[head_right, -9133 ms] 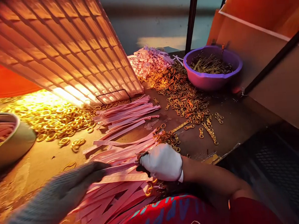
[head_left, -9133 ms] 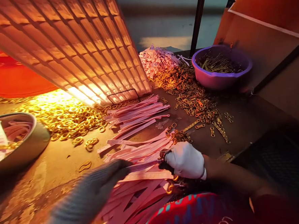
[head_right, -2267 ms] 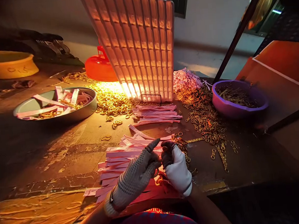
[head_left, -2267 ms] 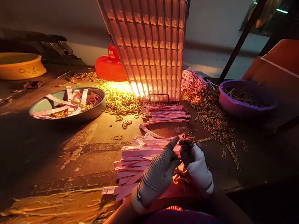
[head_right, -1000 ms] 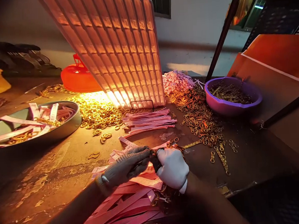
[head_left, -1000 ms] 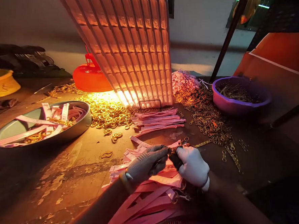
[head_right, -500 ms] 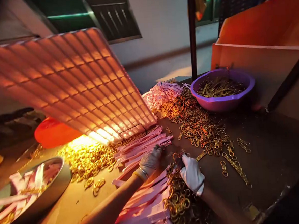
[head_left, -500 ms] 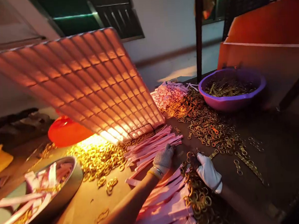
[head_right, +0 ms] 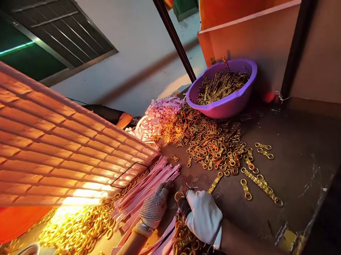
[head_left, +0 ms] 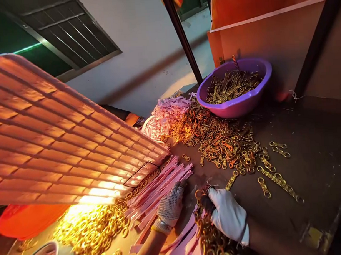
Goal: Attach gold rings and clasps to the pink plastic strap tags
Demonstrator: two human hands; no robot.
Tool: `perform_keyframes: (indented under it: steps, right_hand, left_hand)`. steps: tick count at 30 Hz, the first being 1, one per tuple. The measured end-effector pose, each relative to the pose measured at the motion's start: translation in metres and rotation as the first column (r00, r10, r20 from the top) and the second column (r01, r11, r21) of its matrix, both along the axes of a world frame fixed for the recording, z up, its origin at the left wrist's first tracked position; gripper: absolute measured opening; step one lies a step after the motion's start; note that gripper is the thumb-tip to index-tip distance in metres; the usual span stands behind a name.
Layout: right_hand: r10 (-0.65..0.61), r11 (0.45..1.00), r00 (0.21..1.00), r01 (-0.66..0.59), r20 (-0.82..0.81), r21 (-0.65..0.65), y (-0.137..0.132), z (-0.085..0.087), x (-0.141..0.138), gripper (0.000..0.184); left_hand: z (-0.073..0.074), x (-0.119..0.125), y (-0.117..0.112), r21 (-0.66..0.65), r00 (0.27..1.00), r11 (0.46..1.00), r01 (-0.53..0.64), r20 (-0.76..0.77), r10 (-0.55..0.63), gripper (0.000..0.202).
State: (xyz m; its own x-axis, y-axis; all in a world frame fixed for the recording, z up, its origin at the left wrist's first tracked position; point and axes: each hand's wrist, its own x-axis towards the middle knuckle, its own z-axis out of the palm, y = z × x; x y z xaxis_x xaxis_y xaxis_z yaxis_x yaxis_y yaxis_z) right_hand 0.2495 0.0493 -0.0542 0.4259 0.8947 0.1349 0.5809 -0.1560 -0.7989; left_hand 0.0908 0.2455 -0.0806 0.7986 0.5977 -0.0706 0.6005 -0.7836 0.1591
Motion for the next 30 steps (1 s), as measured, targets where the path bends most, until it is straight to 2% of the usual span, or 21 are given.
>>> perform_keyframes:
  steps: [3, 6, 8, 10, 12, 14, 16, 17, 20, 23, 25, 27, 30]
  right_hand:
    - [-0.005, 1.000, 1.000, 0.005, -0.019, 0.002, 0.000, 0.004, 0.004, 0.020]
    - [-0.075, 0.997, 0.997, 0.075, 0.030, -0.027, 0.000, 0.001, 0.003, 0.021]
    - [-0.127, 0.991, 0.988, 0.131, 0.093, -0.037, 0.001, -0.008, -0.002, 0.026]
    - [-0.169, 0.984, 0.974, 0.176, 0.152, -0.033, 0.004, -0.023, -0.009, 0.032]
    - [-0.213, 0.976, 0.957, 0.219, 0.194, -0.005, 0.007, -0.042, -0.016, 0.035]
    - [-0.234, 0.972, 0.948, 0.227, 0.217, 0.058, 0.008, -0.058, -0.021, 0.032]
    - [-0.239, 0.967, 0.943, 0.208, 0.232, 0.150, 0.005, -0.063, -0.020, 0.028]
    - [-0.230, 0.964, 0.945, 0.189, 0.232, 0.187, 0.003, -0.060, -0.018, 0.027]
    - [-0.113, 0.973, 0.972, 0.067, 0.204, 0.220, -0.003, -0.031, -0.007, 0.025]
    - [0.126, 0.965, 0.970, -0.168, 0.206, 0.201, 0.005, 0.010, 0.000, 0.024]
    - [0.271, 0.936, 0.934, -0.311, 0.232, 0.162, 0.018, 0.028, 0.001, 0.023]
    - [0.372, 0.911, 0.888, -0.405, 0.269, 0.078, 0.031, 0.036, -0.002, 0.029]
    - [0.438, 0.897, 0.829, -0.430, 0.348, -0.105, 0.043, 0.039, -0.011, 0.034]
  left_hand:
    - [-0.001, 0.004, 0.000, -0.029, 0.998, 0.999, -0.037, 0.050, 0.038, 0.042]
    - [-0.001, 0.007, -0.002, -0.123, 0.980, 0.986, -0.110, 0.154, 0.129, 0.026]
    - [0.002, 0.006, -0.007, -0.172, 0.964, 0.976, -0.137, 0.204, 0.171, 0.014]
    - [0.008, 0.001, -0.015, -0.216, 0.949, 0.967, -0.135, 0.252, 0.189, 0.014]
    - [0.017, -0.007, -0.028, -0.351, 0.915, 0.925, -0.149, 0.305, 0.263, 0.017]
    - [0.027, -0.016, -0.044, -0.566, 0.867, 0.807, -0.168, 0.304, 0.394, 0.031]
    - [0.040, -0.024, -0.060, -0.757, 0.827, 0.626, -0.187, 0.222, 0.516, 0.050]
    - [0.047, -0.027, -0.068, -0.824, 0.810, 0.533, -0.193, 0.172, 0.560, 0.057]
    - [0.068, -0.035, -0.087, -0.944, 0.740, 0.274, -0.183, 0.051, 0.670, 0.063]
    - [0.077, -0.038, -0.095, -0.993, 0.679, 0.074, -0.097, -0.012, 0.734, 0.060]
    - [0.074, -0.038, -0.096, -0.999, 0.638, 0.039, -0.001, 0.029, 0.769, 0.055]
    - [0.066, -0.037, -0.097, -0.997, 0.588, 0.036, 0.074, 0.073, 0.806, 0.051]
    - [0.054, -0.038, -0.099, -0.991, 0.529, 0.006, 0.131, 0.075, 0.845, 0.049]
